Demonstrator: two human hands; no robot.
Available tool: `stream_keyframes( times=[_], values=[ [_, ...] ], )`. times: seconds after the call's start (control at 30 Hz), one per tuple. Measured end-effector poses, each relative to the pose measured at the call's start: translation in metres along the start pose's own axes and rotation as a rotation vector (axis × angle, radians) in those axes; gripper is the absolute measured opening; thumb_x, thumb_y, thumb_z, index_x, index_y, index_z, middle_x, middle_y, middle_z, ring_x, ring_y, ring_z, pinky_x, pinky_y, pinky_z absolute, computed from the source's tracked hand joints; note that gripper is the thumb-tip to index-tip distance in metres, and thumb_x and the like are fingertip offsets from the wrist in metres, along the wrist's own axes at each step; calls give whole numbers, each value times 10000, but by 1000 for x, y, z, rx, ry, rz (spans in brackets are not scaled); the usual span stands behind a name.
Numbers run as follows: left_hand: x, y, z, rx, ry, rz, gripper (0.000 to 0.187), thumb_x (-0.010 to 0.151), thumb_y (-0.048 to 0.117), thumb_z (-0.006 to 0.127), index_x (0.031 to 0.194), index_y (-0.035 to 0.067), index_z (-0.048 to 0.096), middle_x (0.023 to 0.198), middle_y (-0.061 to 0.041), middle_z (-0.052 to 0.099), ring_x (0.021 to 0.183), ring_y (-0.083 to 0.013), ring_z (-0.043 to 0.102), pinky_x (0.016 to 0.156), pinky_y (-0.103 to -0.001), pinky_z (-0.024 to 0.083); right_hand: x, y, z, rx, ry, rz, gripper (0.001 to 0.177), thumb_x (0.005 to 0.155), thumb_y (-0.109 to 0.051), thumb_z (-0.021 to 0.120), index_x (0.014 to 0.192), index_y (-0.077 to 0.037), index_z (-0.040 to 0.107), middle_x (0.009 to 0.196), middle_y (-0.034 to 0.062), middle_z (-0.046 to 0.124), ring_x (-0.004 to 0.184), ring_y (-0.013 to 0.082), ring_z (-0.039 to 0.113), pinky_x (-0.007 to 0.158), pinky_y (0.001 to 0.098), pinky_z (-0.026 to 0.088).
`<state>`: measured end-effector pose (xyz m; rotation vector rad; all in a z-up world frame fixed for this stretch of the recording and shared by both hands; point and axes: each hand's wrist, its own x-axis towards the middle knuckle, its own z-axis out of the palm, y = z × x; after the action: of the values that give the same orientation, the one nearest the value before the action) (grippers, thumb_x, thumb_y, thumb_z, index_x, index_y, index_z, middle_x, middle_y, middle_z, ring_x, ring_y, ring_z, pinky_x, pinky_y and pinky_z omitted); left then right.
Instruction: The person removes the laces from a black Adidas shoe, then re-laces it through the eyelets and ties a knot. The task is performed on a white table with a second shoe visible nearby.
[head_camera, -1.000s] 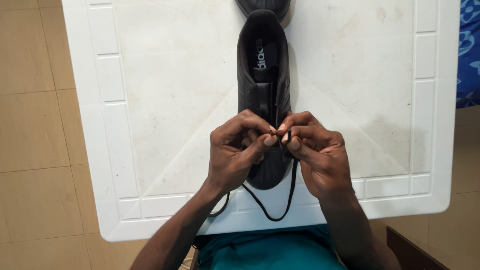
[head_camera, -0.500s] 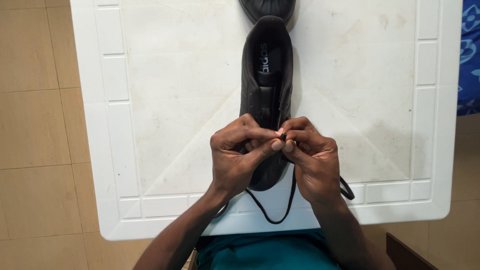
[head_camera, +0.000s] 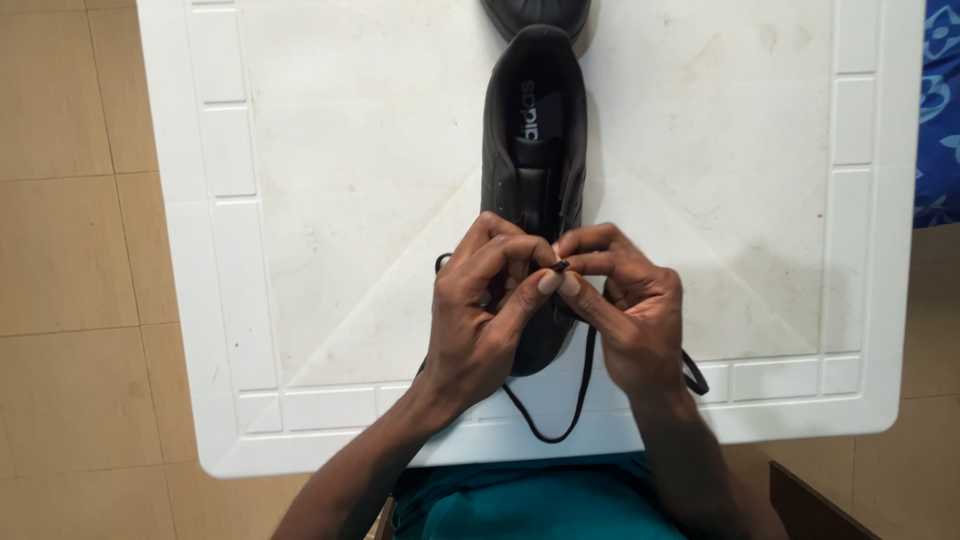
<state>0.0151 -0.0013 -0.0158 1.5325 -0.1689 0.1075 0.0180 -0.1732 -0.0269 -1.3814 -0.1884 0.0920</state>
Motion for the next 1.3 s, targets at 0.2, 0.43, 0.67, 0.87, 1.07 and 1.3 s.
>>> stream_keyframes(
  times=[0.2,0.43,0.67,0.87,1.07,1.3],
  values=[
    [0,2,-2,28,-31,-43,147,1014,206,661,1018,66,706,909,13,524,763,-70,499,627,-222,463,1,-23,7,-599,-168,-223,997,760,-390,879,1552,-106,345,1620,150,269,1576,343,226,1316,543,306],
    [1,9,-4,-4,-22,-26,145,1001,195,677,1012,53,706,964,-1,570,783,-65,549,654,-225,500,1,-27,16,-574,-52,-265,567,932,-345,729,1446,-176,557,1681,138,290,1622,335,253,1321,549,387],
    [0,8,-3,-12,-24,-18,128,977,166,709,995,40,725,994,-22,603,746,-53,545,600,-207,479,6,-36,11,-452,-29,-314,280,909,-77,779,1185,-110,747,1174,28,609,1249,187,611,1186,384,568],
    [2,5,-8,-30,-66,91,85,990,133,720,1011,53,735,991,-31,662,787,-65,662,610,-223,563,12,-46,9,-557,-54,-329,220,830,-56,829,1037,-102,771,990,-5,667,1093,165,607,931,303,582],
    [8,11,-14,151,-152,89,133,919,169,751,1016,89,792,924,-28,678,714,-74,644,524,-220,520,16,-51,7,-419,-80,-226,238,806,-48,842,1015,-147,791,959,-24,574,959,115,591,837,260,560],
    [13,14,-13,232,-192,33,124,882,197,787,963,104,799,903,-20,693,664,-69,624,495,-221,499,19,-41,1,-375,-114,-194,233,791,-36,844,1000,-128,794,952,-15,597,986,126,581,850,275,555]
  ],
)
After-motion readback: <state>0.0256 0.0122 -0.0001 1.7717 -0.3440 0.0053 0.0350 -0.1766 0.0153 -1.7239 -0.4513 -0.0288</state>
